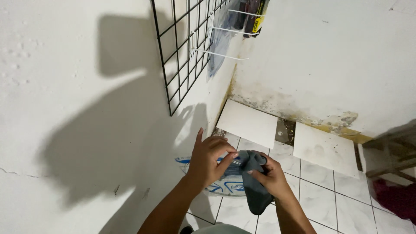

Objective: The person cleans a plastic-wrapped clutch cable and a scooter belt using a yellow and gray cloth. They wipe the items thoroughly and then hang them on a wall-mounted wire rack.

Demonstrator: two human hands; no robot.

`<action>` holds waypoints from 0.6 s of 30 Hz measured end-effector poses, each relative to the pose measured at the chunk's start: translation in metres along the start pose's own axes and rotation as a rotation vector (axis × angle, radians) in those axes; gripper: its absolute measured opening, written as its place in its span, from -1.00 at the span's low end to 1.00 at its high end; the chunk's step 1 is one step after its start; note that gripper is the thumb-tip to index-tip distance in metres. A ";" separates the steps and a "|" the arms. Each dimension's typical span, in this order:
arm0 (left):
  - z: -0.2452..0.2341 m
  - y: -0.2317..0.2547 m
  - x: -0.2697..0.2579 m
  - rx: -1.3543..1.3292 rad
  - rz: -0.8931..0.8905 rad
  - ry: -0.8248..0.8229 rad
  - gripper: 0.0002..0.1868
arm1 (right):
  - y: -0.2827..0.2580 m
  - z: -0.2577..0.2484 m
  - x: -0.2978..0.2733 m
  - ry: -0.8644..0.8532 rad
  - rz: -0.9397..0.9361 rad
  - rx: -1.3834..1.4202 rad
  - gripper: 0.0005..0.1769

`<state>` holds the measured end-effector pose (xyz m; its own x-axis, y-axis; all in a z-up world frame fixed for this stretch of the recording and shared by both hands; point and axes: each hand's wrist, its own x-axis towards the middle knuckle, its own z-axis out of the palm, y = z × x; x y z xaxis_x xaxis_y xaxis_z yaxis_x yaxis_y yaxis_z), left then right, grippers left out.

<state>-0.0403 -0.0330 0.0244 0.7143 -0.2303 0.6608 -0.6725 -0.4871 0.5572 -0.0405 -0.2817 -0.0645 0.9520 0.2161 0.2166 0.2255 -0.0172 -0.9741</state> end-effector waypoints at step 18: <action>0.023 -0.012 0.014 0.092 0.329 0.066 -0.92 | 0.025 0.022 0.019 0.149 -0.360 -0.022 0.33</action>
<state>-0.0174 -0.0499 0.0152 0.4463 -0.3338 0.8303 -0.8421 -0.4706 0.2635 -0.0214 -0.2569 -0.0862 0.8306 0.0684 0.5527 0.5532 0.0129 -0.8329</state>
